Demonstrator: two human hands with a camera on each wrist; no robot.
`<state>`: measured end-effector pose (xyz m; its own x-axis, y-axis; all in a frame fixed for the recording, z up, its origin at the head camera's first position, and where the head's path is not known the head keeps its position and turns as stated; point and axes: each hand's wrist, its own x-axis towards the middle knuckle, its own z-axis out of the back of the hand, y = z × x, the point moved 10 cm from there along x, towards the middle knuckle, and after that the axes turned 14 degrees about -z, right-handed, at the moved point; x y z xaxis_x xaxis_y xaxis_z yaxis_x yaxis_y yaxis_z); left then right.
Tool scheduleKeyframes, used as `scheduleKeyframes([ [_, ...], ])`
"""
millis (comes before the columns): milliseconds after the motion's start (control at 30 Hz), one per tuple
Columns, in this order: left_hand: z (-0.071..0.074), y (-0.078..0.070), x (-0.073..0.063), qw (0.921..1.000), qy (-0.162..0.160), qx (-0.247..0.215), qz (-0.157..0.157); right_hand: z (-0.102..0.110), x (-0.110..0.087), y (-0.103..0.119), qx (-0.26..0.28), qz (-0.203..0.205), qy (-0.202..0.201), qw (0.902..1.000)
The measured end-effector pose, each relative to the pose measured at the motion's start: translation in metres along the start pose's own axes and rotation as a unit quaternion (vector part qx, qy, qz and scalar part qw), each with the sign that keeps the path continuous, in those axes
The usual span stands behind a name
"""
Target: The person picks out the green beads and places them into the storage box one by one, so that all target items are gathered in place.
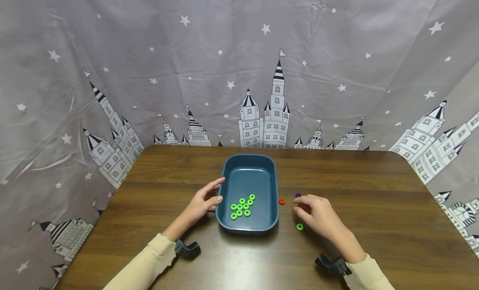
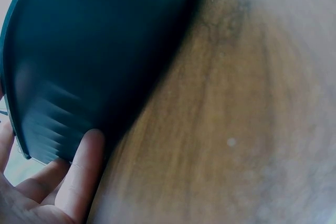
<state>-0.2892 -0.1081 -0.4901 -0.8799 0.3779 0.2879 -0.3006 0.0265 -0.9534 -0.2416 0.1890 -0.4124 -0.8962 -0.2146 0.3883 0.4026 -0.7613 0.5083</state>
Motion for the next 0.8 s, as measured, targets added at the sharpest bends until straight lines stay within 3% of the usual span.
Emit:
scheduleKeyframes([
  [267,0.000,-0.001,0.000,1.0000,0.000,-0.001,0.001,-0.008,-0.019,-0.016,-0.001,-0.034,0.044,0.9985],
  [800,-0.001,-0.001,0.000,1.0000,0.002,-0.002,0.001,-0.014,-0.031,-0.019,0.021,-0.034,0.046,0.9981],
])
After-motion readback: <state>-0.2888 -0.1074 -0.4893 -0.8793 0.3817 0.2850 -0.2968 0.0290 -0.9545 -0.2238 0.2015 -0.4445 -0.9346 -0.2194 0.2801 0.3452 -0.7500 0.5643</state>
